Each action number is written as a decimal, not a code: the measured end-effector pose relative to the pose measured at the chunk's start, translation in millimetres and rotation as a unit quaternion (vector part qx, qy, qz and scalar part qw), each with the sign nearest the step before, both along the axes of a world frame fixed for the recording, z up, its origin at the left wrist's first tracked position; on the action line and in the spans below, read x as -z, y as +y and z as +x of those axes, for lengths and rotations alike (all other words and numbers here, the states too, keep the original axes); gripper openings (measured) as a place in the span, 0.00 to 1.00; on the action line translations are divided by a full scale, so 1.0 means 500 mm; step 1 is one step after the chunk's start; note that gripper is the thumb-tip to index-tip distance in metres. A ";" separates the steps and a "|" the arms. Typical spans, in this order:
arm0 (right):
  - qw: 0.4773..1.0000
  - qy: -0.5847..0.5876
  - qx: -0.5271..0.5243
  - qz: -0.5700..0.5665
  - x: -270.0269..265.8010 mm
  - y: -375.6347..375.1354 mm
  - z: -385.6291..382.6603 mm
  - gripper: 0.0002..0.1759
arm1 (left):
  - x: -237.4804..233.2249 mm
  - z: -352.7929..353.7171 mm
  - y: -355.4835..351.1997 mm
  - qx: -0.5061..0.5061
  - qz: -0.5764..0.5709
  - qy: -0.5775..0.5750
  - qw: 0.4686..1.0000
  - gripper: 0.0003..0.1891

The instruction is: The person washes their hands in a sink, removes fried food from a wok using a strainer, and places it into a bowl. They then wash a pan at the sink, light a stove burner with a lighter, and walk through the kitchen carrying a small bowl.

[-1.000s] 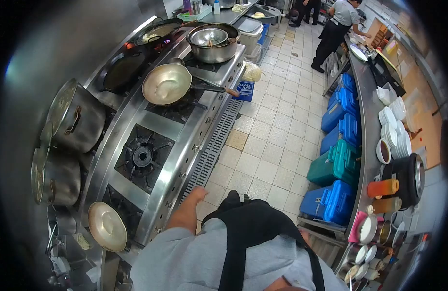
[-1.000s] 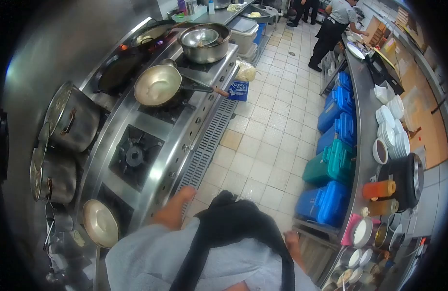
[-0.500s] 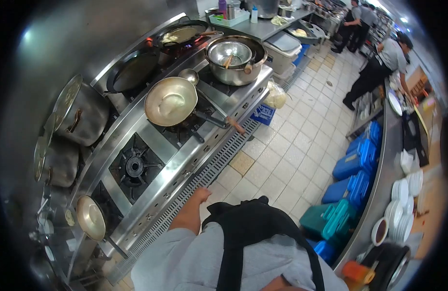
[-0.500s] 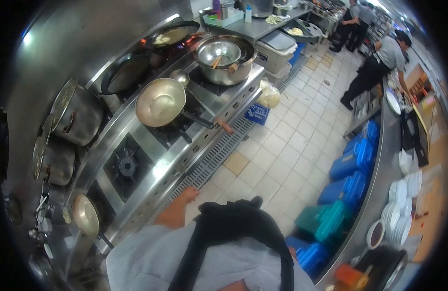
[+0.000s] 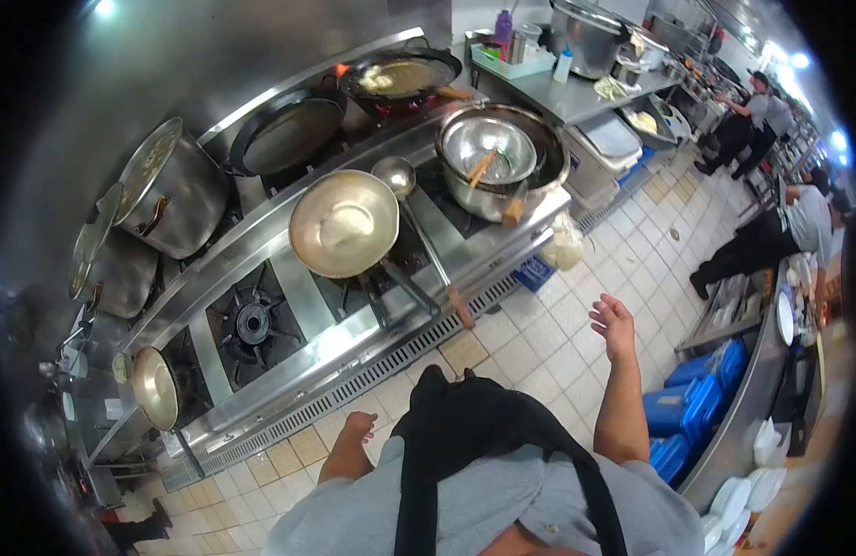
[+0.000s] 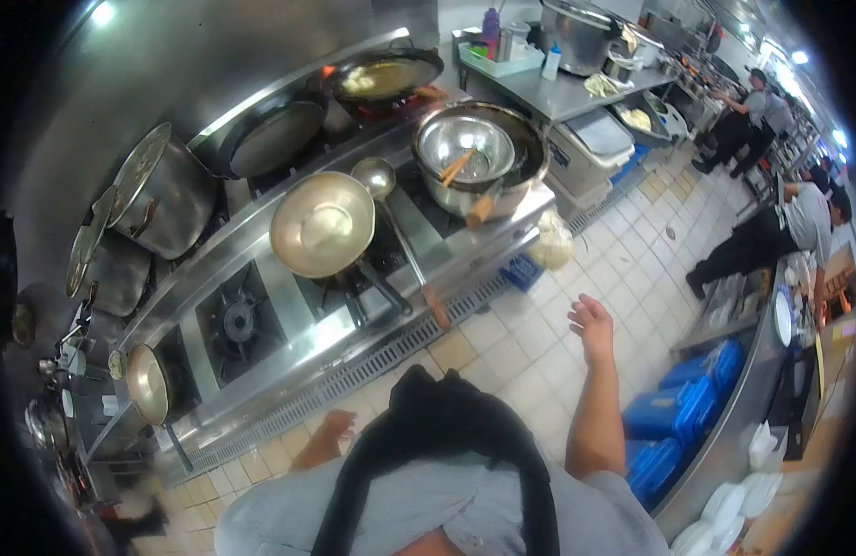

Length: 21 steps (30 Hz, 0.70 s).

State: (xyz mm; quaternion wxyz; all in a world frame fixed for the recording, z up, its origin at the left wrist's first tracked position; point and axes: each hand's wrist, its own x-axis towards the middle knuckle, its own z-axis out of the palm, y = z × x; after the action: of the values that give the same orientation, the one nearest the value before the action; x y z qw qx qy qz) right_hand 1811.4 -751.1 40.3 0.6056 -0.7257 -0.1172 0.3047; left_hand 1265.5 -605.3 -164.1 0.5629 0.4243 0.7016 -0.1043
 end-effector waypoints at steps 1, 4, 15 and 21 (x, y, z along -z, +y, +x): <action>1.000 -0.004 -0.007 0.005 -0.030 0.056 0.006 0.23 | 0.005 0.014 0.026 -0.007 0.005 -0.004 1.000 0.16; 0.995 0.017 -0.072 0.070 -0.090 0.174 0.018 0.23 | 0.044 0.047 0.083 -0.006 0.029 -0.073 0.997 0.14; 0.914 0.127 -0.284 0.260 -0.233 0.583 0.139 0.22 | 0.042 0.193 0.054 -0.336 0.141 -0.153 0.919 0.15; 0.863 0.282 -0.374 0.189 -0.236 0.792 0.171 0.23 | 0.130 0.334 -0.202 -0.455 -0.010 -0.050 0.889 0.17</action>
State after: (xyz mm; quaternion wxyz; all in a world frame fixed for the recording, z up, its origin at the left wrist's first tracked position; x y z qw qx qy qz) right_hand 1896.7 -355.3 158.1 0.5792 -0.3821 -0.2596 0.6717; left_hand 1432.6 -706.4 -228.9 0.5871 0.0572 0.7877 0.1779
